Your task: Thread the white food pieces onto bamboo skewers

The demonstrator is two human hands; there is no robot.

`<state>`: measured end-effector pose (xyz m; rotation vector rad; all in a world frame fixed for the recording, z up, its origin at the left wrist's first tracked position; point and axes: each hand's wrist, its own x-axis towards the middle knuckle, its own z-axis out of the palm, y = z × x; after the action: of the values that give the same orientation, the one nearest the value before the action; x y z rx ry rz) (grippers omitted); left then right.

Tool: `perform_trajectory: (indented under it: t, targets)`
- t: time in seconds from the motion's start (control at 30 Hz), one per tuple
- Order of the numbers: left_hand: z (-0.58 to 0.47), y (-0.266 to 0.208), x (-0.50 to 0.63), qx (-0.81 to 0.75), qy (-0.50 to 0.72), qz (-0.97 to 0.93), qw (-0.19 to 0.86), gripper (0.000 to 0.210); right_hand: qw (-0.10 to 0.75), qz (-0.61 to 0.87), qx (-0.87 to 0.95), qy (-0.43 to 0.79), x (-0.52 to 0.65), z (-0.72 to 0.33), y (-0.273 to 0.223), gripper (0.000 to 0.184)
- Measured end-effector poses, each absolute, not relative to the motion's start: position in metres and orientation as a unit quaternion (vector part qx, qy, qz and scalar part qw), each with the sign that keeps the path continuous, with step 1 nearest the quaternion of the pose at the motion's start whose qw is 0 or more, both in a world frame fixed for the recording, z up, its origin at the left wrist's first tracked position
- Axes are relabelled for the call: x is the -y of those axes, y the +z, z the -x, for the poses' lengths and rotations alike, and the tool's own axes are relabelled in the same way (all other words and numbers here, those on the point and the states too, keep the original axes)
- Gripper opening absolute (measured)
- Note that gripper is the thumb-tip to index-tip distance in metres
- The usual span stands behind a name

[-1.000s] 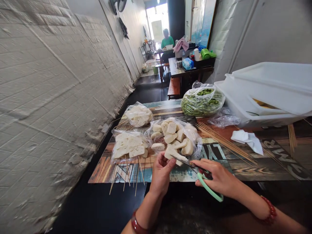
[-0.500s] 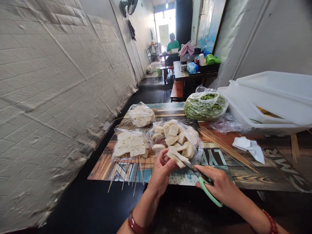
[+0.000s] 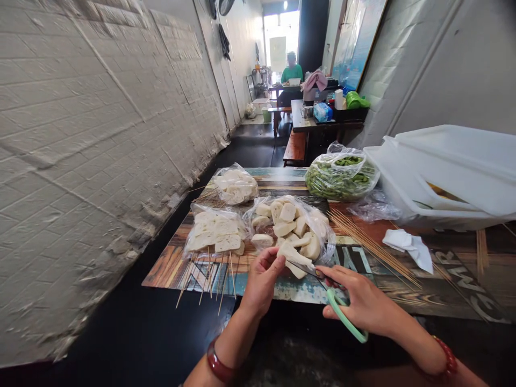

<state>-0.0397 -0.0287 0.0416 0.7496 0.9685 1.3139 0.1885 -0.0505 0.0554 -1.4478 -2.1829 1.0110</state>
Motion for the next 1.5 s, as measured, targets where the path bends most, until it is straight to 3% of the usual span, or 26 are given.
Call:
perform_trajectory:
  t: [0.57,0.87,1.13,1.5]
  targets:
    - [0.045,0.038,0.029,-0.418,0.560,-0.348,0.626,0.029,0.140,0.486,0.789,0.349,0.038,-0.183,0.061,0.077]
    - [0.049,0.033,0.025,-0.428,0.559,-0.366,0.608,0.028,0.178,0.458,0.797,0.351,0.035,-0.184,0.050,0.051]
    - [0.049,0.039,0.022,-0.434,0.559,-0.358,0.609,0.032,0.185,0.460,0.810,0.314,0.036,-0.191,0.045,0.044]
    - [0.050,0.040,0.023,-0.431,0.547,-0.397,0.598,0.028,0.138,0.492,0.785,0.351,0.032,-0.182,0.063,0.063]
